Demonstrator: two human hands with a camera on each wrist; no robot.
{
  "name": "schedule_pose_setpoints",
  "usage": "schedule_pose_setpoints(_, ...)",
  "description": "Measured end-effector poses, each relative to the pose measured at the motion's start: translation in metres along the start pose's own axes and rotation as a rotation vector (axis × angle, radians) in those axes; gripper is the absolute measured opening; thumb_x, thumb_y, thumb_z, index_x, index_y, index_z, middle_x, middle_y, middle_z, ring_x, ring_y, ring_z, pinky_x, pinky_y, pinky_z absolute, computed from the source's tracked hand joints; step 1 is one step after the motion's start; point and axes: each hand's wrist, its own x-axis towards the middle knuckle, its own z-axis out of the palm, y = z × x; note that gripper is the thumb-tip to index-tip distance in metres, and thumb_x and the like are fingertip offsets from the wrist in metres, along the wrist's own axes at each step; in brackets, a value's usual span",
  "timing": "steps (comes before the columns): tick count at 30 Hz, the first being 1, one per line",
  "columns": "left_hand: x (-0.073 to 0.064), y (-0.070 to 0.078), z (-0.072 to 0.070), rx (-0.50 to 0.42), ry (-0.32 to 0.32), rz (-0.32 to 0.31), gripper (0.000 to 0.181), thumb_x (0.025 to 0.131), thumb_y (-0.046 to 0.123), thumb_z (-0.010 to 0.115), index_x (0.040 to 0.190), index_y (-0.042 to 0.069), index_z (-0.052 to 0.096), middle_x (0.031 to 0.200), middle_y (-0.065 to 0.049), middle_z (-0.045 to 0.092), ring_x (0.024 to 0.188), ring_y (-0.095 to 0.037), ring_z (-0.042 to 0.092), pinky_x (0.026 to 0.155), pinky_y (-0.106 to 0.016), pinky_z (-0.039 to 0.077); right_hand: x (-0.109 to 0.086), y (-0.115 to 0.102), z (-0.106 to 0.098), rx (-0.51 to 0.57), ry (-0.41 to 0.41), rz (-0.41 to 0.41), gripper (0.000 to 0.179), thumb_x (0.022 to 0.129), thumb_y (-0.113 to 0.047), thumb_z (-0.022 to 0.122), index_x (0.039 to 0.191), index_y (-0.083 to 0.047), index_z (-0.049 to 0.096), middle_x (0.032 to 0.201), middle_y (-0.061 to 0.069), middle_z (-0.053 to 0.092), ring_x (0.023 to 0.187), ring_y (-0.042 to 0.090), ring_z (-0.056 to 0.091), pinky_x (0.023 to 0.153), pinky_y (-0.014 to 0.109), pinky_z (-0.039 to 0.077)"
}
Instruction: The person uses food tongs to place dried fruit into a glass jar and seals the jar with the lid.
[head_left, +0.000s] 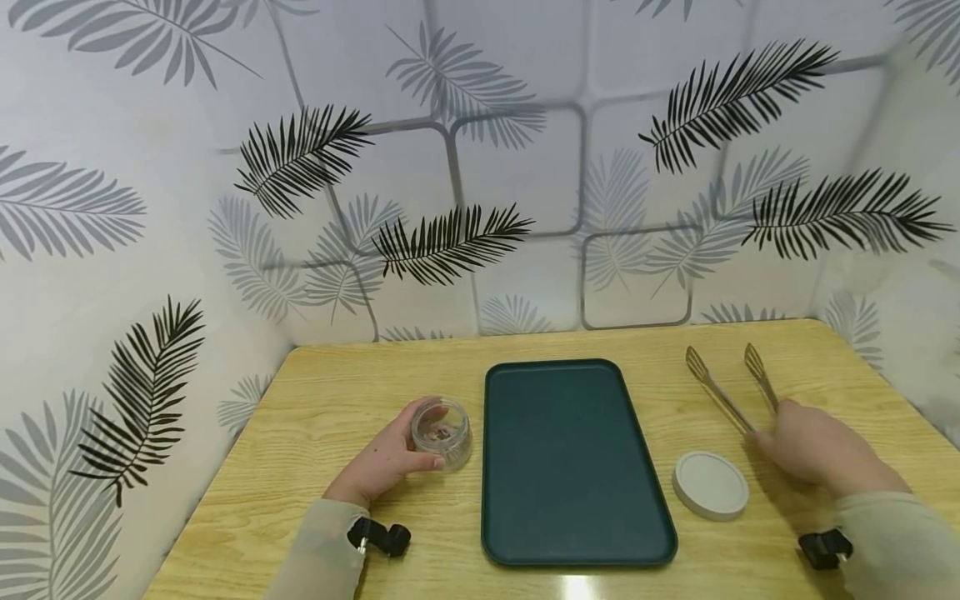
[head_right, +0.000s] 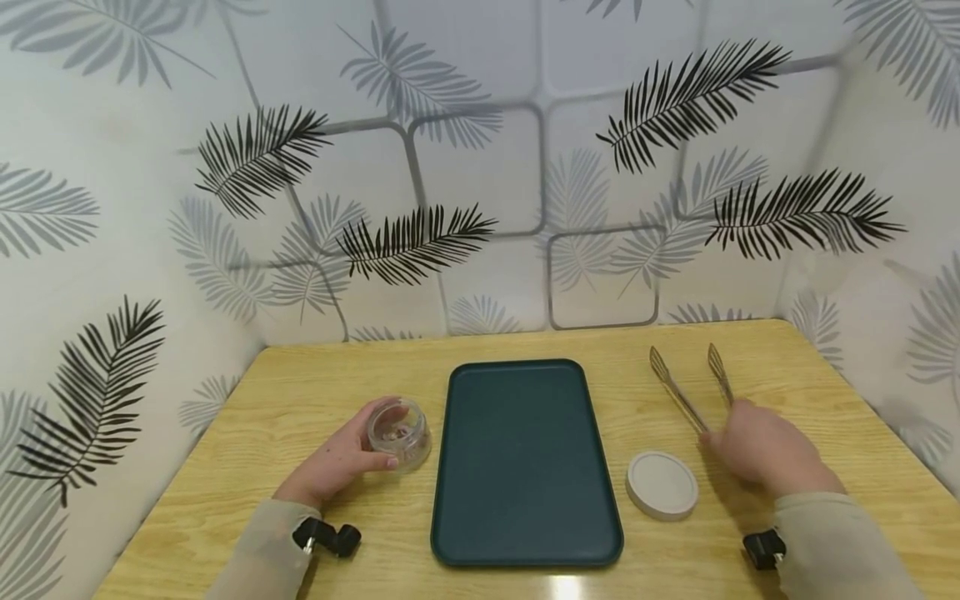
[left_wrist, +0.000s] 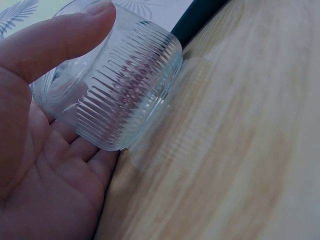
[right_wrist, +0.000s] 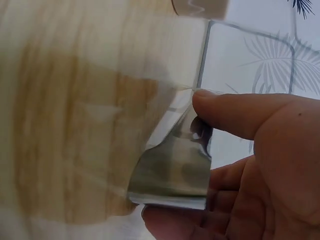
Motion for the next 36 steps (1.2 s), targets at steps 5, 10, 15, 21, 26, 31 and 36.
schedule_pose_setpoints(5,0.0,0.0,0.0,-0.009,0.001,0.004,0.09,0.086,0.016,0.083,0.158,0.021,0.03,0.158,-0.006,0.039,0.143,-0.026,0.038,0.111,-0.048,0.031,-0.001,0.0,0.002,0.007,-0.001,0.009,0.068,0.094,-0.049,0.064,0.1,0.017,0.05,0.087,0.027,0.06,0.08,0.04,0.061,0.072,0.06,0.048)
schedule_pose_setpoints(10,0.0,0.002,0.001,-0.014,-0.004,0.002,0.091,0.086,0.016,0.083,0.158,0.02,0.029,0.158,-0.006,0.039,0.143,-0.026,0.038,0.111,-0.046,0.032,-0.007,-0.001,0.0,-0.037,0.057,0.026,0.095,0.094,-0.063,0.058,0.136,0.02,0.039,0.123,0.047,0.047,0.108,0.063,0.051,0.073,0.069,0.046)
schedule_pose_setpoints(15,0.0,0.001,0.001,-0.008,-0.003,0.003,0.09,0.086,0.016,0.083,0.159,0.02,0.028,0.158,-0.006,0.039,0.143,-0.025,0.038,0.11,-0.044,0.034,-0.012,-0.009,-0.004,-0.026,0.125,-0.136,0.086,0.097,-0.057,0.059,0.146,0.011,0.041,0.12,0.037,0.055,0.105,0.053,0.057,0.078,0.065,0.047)
schedule_pose_setpoints(21,0.001,-0.001,-0.001,0.007,-0.001,0.003,0.091,0.086,0.018,0.083,0.158,0.021,0.029,0.158,-0.005,0.039,0.143,-0.024,0.039,0.11,-0.045,0.033,-0.022,-0.025,-0.007,0.092,-0.085,-0.272,0.081,0.094,-0.05,0.069,0.145,0.008,0.046,0.109,0.01,0.061,0.094,0.024,0.06,0.076,0.046,0.05)
schedule_pose_setpoints(26,0.001,0.0,-0.001,0.01,0.0,0.0,0.091,0.086,0.018,0.084,0.158,0.021,0.029,0.158,-0.005,0.039,0.143,-0.024,0.039,0.11,-0.043,0.033,-0.028,-0.032,-0.003,0.179,-0.227,-0.274,0.088,0.086,-0.042,0.08,0.149,0.007,0.041,0.108,0.008,0.058,0.092,0.022,0.054,0.076,0.042,0.046)
schedule_pose_setpoints(31,0.001,0.001,-0.001,0.011,-0.001,0.0,0.091,0.086,0.019,0.084,0.159,0.02,0.028,0.158,-0.005,0.039,0.143,-0.024,0.038,0.111,-0.043,0.033,-0.031,-0.038,0.009,0.191,-0.236,-0.306,0.098,0.076,-0.042,0.087,0.151,0.001,0.041,0.122,0.017,0.056,0.102,0.027,0.056,0.078,0.043,0.048)
schedule_pose_setpoints(36,0.001,0.0,0.0,0.005,0.001,-0.001,0.091,0.086,0.019,0.084,0.158,0.02,0.029,0.158,-0.005,0.039,0.143,-0.024,0.038,0.111,-0.048,0.031,-0.031,-0.05,0.02,0.08,-0.15,-0.313,0.098,0.068,-0.05,0.089,0.148,-0.009,0.049,0.13,0.022,0.053,0.098,0.028,0.056,0.073,0.045,0.048)
